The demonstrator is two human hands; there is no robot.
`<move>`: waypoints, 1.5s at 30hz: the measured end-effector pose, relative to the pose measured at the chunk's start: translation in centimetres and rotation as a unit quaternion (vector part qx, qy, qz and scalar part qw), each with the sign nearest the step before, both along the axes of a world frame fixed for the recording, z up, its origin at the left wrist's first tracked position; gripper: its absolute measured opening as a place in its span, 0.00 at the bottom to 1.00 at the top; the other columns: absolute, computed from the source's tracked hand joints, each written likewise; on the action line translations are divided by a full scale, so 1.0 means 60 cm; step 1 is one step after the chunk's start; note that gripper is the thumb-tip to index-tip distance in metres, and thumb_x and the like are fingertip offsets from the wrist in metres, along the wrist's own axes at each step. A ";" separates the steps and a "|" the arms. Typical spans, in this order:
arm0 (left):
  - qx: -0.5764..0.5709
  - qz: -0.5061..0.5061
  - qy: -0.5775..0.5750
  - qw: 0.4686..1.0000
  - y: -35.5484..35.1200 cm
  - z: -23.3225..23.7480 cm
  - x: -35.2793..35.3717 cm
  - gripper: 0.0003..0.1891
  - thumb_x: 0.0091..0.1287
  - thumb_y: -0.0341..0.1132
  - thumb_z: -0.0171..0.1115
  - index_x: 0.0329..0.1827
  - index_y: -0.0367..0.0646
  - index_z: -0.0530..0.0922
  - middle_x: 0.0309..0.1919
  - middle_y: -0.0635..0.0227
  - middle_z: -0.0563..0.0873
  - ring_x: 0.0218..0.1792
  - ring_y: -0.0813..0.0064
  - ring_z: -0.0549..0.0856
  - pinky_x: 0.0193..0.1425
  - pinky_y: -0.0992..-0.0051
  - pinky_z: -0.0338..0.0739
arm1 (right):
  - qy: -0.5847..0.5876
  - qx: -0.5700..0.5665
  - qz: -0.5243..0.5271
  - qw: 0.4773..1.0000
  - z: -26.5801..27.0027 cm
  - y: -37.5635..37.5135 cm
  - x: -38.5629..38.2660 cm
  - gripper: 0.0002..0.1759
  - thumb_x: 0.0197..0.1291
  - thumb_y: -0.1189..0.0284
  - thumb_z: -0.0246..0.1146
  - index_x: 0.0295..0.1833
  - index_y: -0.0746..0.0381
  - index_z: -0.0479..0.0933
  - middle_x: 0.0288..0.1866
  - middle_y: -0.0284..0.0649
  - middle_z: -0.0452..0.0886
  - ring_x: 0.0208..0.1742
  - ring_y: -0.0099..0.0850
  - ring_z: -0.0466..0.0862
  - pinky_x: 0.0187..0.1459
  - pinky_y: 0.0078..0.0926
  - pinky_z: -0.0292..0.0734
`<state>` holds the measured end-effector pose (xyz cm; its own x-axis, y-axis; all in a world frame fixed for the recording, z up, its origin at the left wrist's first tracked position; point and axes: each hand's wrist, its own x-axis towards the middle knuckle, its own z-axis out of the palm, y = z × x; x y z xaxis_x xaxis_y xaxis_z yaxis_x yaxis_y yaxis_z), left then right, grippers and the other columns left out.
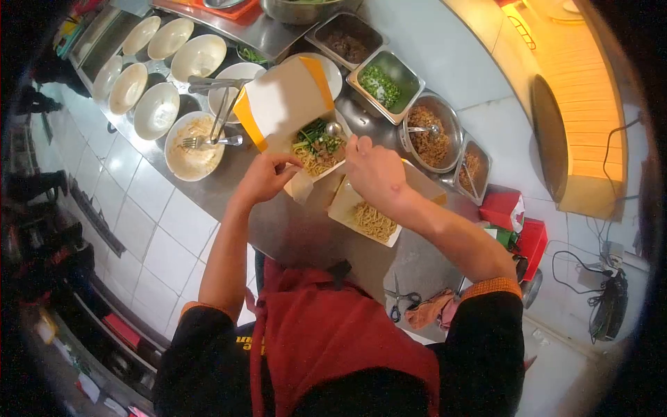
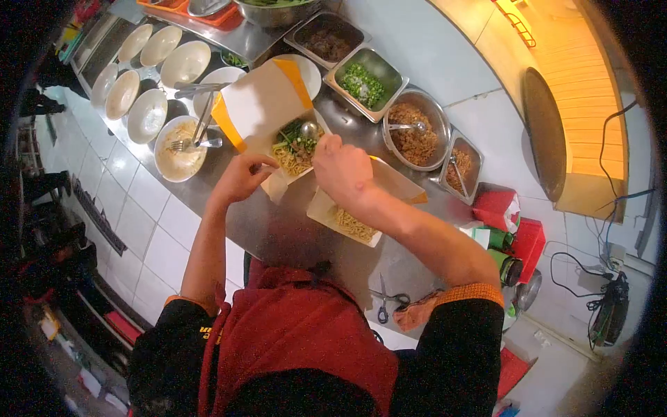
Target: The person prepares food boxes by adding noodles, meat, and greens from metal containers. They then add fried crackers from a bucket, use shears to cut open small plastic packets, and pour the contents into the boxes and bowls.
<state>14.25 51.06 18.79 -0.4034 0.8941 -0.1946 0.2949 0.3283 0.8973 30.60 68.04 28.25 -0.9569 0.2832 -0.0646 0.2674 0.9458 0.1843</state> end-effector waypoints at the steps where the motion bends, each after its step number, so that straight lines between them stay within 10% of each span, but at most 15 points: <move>1: 0.011 0.006 -0.006 1.000 0.002 -0.007 -0.001 0.08 0.64 0.31 0.65 0.43 0.41 0.86 0.14 0.69 0.71 0.18 0.81 0.66 0.24 0.74 0.63 | 0.000 0.004 -0.004 1.000 0.013 0.005 0.001 0.11 0.58 0.73 0.57 0.41 0.70 0.76 0.31 0.47 0.80 0.28 0.40 0.87 0.24 0.33 0.81; 8: -0.002 -0.006 0.006 1.000 0.027 -0.004 0.001 0.09 0.64 0.32 0.66 0.45 0.42 0.87 0.15 0.70 0.73 0.19 0.82 0.68 0.24 0.75 0.65 | 0.063 -0.207 -0.228 0.949 0.102 0.202 -0.014 0.12 0.58 0.70 0.56 0.38 0.67 0.80 0.37 0.54 0.84 0.40 0.49 0.85 0.45 0.45 0.79; 9: 0.000 -0.031 0.028 0.999 0.031 -0.006 0.000 0.09 0.65 0.33 0.66 0.45 0.41 0.87 0.16 0.70 0.75 0.20 0.82 0.69 0.25 0.75 0.66 | -0.081 -0.004 0.071 0.994 0.020 0.301 -0.017 0.11 0.56 0.71 0.57 0.35 0.68 0.80 0.34 0.52 0.84 0.40 0.46 0.84 0.46 0.42 0.79; 10: 0.007 -0.039 0.022 0.999 0.036 -0.012 -0.002 0.10 0.65 0.34 0.66 0.46 0.40 0.86 0.17 0.71 0.76 0.20 0.83 0.70 0.25 0.75 0.67 | 0.007 -0.200 -0.115 0.973 0.041 0.284 -0.024 0.10 0.54 0.72 0.59 0.32 0.68 0.80 0.32 0.48 0.84 0.41 0.41 0.84 0.48 0.39 0.79; 12: -0.052 -0.056 0.010 0.997 0.049 0.016 0.012 0.12 0.68 0.36 0.64 0.49 0.40 0.86 0.20 0.73 0.79 0.21 0.84 0.71 0.27 0.75 0.68 | 0.021 -0.195 0.066 0.978 -0.175 0.419 -0.016 0.15 0.60 0.65 0.59 0.35 0.68 0.81 0.37 0.49 0.85 0.42 0.41 0.84 0.50 0.40 0.78; 14: -0.037 -0.086 0.011 0.996 0.052 0.020 0.012 0.12 0.69 0.37 0.63 0.50 0.40 0.86 0.20 0.76 0.76 0.22 0.85 0.71 0.27 0.78 0.68 | 0.186 -0.365 -0.222 0.885 -0.026 0.334 0.074 0.18 0.61 0.60 0.61 0.40 0.65 0.83 0.40 0.51 0.85 0.43 0.44 0.84 0.50 0.41 0.78; 17: -0.030 -0.094 0.002 0.995 0.052 0.007 -0.002 0.12 0.69 0.35 0.62 0.49 0.40 0.86 0.20 0.76 0.75 0.22 0.86 0.71 0.27 0.80 0.66 | 0.259 -0.196 -0.362 0.874 -0.044 0.396 0.257 0.19 0.58 0.64 0.59 0.52 0.61 0.82 0.47 0.53 0.84 0.49 0.48 0.84 0.51 0.42 0.79; 19: -0.034 -0.079 0.001 0.996 0.049 0.007 0.000 0.10 0.67 0.32 0.63 0.48 0.40 0.86 0.20 0.77 0.75 0.22 0.86 0.70 0.27 0.80 0.66 | 0.081 -0.084 -0.553 0.825 -0.017 0.380 0.359 0.21 0.59 0.66 0.59 0.58 0.60 0.80 0.54 0.49 0.84 0.54 0.47 0.84 0.56 0.43 0.78; 21: -0.019 -0.070 0.030 0.997 0.046 0.007 0.004 0.10 0.67 0.32 0.63 0.47 0.40 0.86 0.20 0.77 0.75 0.22 0.86 0.70 0.27 0.80 0.66 | -0.073 -0.166 -0.527 0.830 -0.063 0.400 0.415 0.20 0.61 0.66 0.59 0.56 0.61 0.81 0.56 0.47 0.83 0.57 0.47 0.83 0.58 0.43 0.78; 29: -0.012 0.009 0.038 0.999 0.030 0.012 0.034 0.10 0.68 0.34 0.64 0.46 0.39 0.86 0.21 0.77 0.78 0.22 0.85 0.73 0.27 0.80 0.69 | 0.064 -0.122 -0.523 0.841 -0.097 0.393 0.433 0.15 0.61 0.71 0.58 0.50 0.64 0.82 0.54 0.50 0.84 0.55 0.46 0.84 0.56 0.42 0.79; 34: -0.008 0.028 0.056 0.998 0.021 0.010 0.049 0.11 0.67 0.35 0.65 0.46 0.39 0.86 0.24 0.75 0.82 0.23 0.87 0.74 0.28 0.81 0.69 | -0.073 -0.151 -0.393 0.904 -0.041 0.356 0.423 0.13 0.58 0.71 0.61 0.46 0.64 0.84 0.52 0.52 0.84 0.53 0.47 0.85 0.51 0.43 0.81; 38: 0.012 0.032 0.037 0.999 0.022 0.010 0.059 0.09 0.68 0.34 0.65 0.45 0.38 0.86 0.23 0.76 0.81 0.23 0.87 0.74 0.28 0.82 0.69 | -0.076 -0.250 -0.302 0.917 -0.134 0.470 0.460 0.13 0.52 0.65 0.67 0.35 0.65 0.85 0.31 0.50 0.85 0.29 0.43 0.84 0.30 0.40 0.77; 39: 0.011 0.033 0.040 0.999 0.022 0.010 0.059 0.09 0.68 0.34 0.65 0.45 0.38 0.86 0.23 0.76 0.81 0.23 0.87 0.74 0.28 0.82 0.69 | 0.006 -0.425 -0.465 0.777 -0.116 0.467 0.481 0.11 0.51 0.63 0.67 0.35 0.60 0.84 0.18 0.36 0.77 0.13 0.29 0.69 0.16 0.31 0.61; 45: 0.034 0.033 0.026 0.999 0.025 -0.004 0.052 0.09 0.67 0.32 0.66 0.45 0.36 0.85 0.25 0.74 0.82 0.24 0.85 0.75 0.29 0.80 0.72 | 0.145 -0.525 -0.567 0.618 -0.054 0.413 0.518 0.09 0.56 0.63 0.65 0.30 0.56 0.80 0.16 0.25 0.64 0.13 0.17 0.55 0.14 0.21 0.45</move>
<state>17.39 52.54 18.55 -0.4698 0.8758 -0.1106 0.3220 0.2867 0.9023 61.68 92.84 25.02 -0.1970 0.7300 -0.6544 0.7457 -0.3218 -0.5834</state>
